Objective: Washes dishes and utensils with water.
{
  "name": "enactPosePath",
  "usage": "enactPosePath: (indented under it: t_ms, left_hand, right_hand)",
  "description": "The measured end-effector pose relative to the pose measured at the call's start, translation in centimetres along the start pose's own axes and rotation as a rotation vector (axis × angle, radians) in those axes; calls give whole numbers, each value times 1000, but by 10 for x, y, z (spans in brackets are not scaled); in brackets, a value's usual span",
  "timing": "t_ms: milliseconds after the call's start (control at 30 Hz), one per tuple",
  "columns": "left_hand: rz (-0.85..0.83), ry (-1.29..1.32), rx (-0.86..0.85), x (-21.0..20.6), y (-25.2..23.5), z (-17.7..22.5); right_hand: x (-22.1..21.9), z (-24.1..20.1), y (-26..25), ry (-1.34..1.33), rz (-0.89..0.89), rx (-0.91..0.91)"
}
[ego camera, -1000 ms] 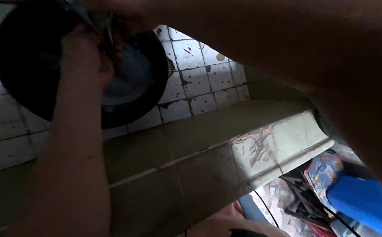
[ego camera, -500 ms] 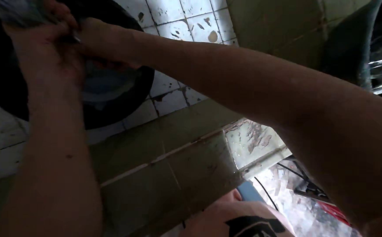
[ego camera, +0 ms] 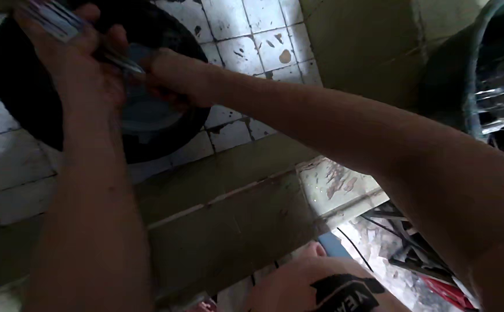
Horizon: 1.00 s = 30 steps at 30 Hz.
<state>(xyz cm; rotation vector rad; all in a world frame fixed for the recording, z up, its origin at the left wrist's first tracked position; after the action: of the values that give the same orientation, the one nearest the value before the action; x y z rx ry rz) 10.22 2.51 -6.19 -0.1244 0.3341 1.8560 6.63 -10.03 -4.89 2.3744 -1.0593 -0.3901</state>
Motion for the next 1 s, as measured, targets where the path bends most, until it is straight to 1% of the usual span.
enactPosePath:
  t_ms: [67, 133, 200, 333, 367, 400, 433, 467, 500, 567, 633, 700, 767, 800, 867, 900, 967, 1000]
  left_hand:
    - [31, 88, -4, -6, 4, 6]
    - [70, 188, 81, -17, 12, 6]
    - [58, 241, 174, -21, 16, 0]
    - [-94, 348, 176, -23, 6, -9]
    - [-84, 321, 187, -21, 3, -9]
    - [-90, 318, 181, -19, 0, -8]
    - [-56, 323, 181, -14, 1, -9]
    - [-17, 319, 183, -6, 6, -10]
    - [38, 302, 187, 4, 11, -9]
    - [80, 211, 189, 10, 17, -3]
    - [15, 139, 180, 6, 8, -3]
    - [-70, 100, 158, 3, -12, -11]
    - [-127, -43, 138, -5, -23, -11]
    - [-141, -141, 133, -12, -27, -10]
    - [-118, -306, 150, -22, -20, -11]
    - [-89, -367, 163, -26, -13, -10]
    - [-24, -398, 173, -27, -10, -12]
    - [8, -382, 176, -27, -11, -11]
  right_hand:
    - [2, -2, 0, -68, 34, -14]
    - [5, -10, 5, -89, 94, -18]
    - [1, -17, 19, 37, 117, -17]
    - [-18, -30, 61, 225, 62, -10]
    - [-18, -33, 68, 286, 69, 15]
    - [-18, -32, 69, 249, 86, 53]
    - [-20, -31, 73, 223, 74, 68]
    - [-24, -32, 79, 274, 58, 80]
    - [-27, -35, 87, 394, 36, 101]
    - [-24, -41, 105, 643, 38, 189]
    - [-9, -43, 129, 773, 76, 225]
    - [1, -42, 154, 825, 117, 294]
    - [4, -42, 176, 794, 166, 436]
    - [6, -39, 183, 796, 174, 460]
    - [7, -26, 194, 878, 154, 384]
    - [8, -20, 200, 928, 176, 373]
    - [8, -13, 221, 955, 269, 389]
    - [8, -11, 234, 919, 325, 399]
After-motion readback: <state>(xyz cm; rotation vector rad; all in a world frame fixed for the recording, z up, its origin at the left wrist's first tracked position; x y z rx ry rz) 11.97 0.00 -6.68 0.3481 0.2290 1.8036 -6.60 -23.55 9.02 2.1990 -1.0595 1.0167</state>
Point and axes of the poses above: each hand's wrist, its own y-axis away from the middle knuckle, its own x-axis out of the back of the hand, z = x × y, the point moved 10 cm from there along -y, towards the middle knuckle, and after that the axes turned 1 degree about -x, right-handed, at the moved point
